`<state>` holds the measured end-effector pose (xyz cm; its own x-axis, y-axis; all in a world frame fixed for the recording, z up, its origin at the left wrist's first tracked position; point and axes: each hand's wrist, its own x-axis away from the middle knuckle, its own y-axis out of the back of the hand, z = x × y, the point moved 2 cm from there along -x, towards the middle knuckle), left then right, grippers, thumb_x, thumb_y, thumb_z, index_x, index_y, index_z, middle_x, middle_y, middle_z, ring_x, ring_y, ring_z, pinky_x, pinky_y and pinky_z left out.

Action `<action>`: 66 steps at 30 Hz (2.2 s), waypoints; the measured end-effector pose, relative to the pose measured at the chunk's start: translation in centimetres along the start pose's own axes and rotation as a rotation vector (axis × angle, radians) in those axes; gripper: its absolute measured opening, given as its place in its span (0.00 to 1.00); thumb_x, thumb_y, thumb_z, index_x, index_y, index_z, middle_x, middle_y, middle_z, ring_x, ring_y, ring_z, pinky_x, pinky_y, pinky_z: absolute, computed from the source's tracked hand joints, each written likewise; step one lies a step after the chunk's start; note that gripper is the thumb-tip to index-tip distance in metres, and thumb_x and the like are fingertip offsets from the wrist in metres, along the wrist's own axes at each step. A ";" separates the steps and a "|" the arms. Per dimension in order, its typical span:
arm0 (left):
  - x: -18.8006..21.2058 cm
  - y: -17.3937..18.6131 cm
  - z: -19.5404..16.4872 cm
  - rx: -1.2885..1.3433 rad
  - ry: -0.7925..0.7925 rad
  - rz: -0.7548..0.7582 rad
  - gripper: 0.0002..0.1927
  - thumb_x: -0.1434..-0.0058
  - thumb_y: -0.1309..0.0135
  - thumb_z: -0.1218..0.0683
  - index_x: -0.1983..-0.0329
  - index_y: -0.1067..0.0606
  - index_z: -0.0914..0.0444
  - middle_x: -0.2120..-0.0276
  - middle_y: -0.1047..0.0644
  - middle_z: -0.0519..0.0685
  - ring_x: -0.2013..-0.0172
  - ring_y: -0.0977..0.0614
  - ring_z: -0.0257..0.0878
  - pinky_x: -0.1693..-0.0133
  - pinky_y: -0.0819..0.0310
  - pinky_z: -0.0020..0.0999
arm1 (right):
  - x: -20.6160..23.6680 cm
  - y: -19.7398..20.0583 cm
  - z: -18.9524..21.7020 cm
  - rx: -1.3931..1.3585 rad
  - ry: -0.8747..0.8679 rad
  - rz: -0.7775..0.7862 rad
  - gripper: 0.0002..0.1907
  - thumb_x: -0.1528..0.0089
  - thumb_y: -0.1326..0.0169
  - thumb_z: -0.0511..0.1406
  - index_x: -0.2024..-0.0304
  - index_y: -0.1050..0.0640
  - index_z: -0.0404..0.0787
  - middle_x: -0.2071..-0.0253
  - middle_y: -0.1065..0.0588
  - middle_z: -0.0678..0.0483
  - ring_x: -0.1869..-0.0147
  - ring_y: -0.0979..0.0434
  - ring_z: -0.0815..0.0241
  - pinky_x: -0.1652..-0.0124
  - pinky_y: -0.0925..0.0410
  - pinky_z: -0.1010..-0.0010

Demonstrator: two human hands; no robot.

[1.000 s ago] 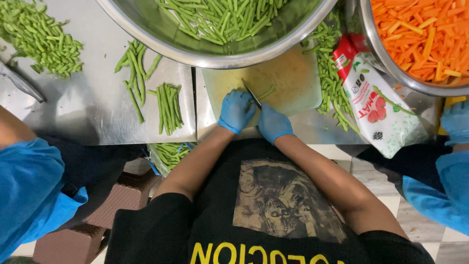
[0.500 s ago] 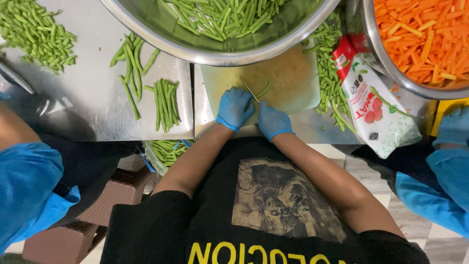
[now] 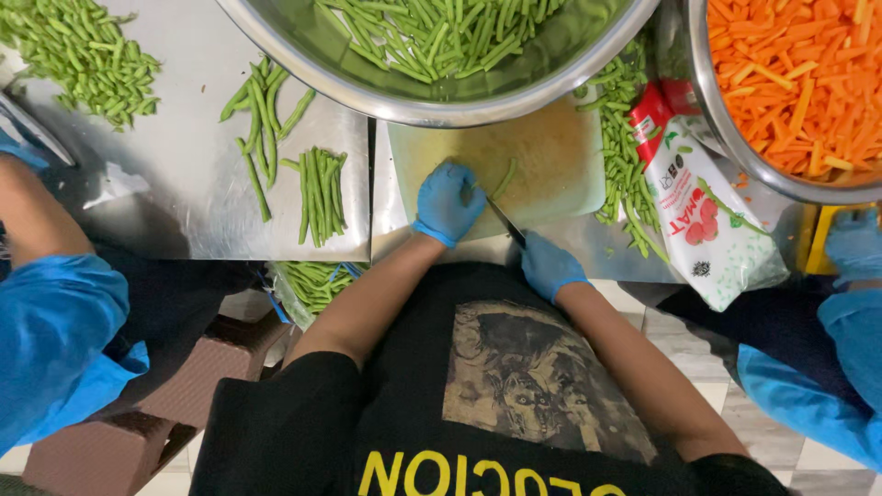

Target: The person cuts green beans on a cutting board with a knife, trimming the ends and slicing the beans into shorter pieces, then drops the cut pieces into a large metal bowl. They repeat this with handfuls of beans taken from the pile on the stainless steel table.

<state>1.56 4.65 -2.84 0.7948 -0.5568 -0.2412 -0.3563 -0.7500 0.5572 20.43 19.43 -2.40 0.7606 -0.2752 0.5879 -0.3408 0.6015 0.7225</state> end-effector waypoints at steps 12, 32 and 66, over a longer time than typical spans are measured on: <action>-3.1 -6.4 -6.5 0.258 -0.121 0.465 0.50 0.53 0.32 0.45 0.33 0.40 0.74 0.57 0.25 0.59 0.59 0.22 0.54 0.55 0.25 0.47 | -0.5 -3.1 -5.0 -0.074 0.199 -0.267 0.16 0.35 0.53 0.41 0.50 0.25 0.39 0.59 0.22 0.35 0.56 0.23 0.31 0.56 0.31 0.43; -9.0 19.5 -8.9 0.443 -0.207 -0.437 0.10 0.25 0.48 0.56 0.45 0.32 0.62 0.54 0.26 0.50 0.53 0.23 0.38 0.48 0.28 0.31 | -1.4 -3.6 -6.4 -0.150 0.055 -0.158 0.16 0.35 0.50 0.47 0.56 0.24 0.44 0.66 0.23 0.36 0.60 0.23 0.30 0.60 0.30 0.44; -2.8 -5.3 1.4 1.098 0.494 0.749 0.36 0.46 0.34 0.50 0.37 0.33 0.67 0.48 0.24 0.58 0.51 0.21 0.52 0.50 0.25 0.46 | -0.1 -2.1 -5.1 -0.511 0.022 -0.214 0.22 0.35 0.51 0.42 0.41 0.24 0.42 0.75 0.23 0.48 0.77 0.21 0.57 0.69 0.27 0.65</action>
<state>0.52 9.65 -6.23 0.2565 -0.9317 0.2572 -0.7765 -0.3571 -0.5191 23.87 22.02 -5.78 0.7970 -0.4185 0.4355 0.1299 0.8229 0.5531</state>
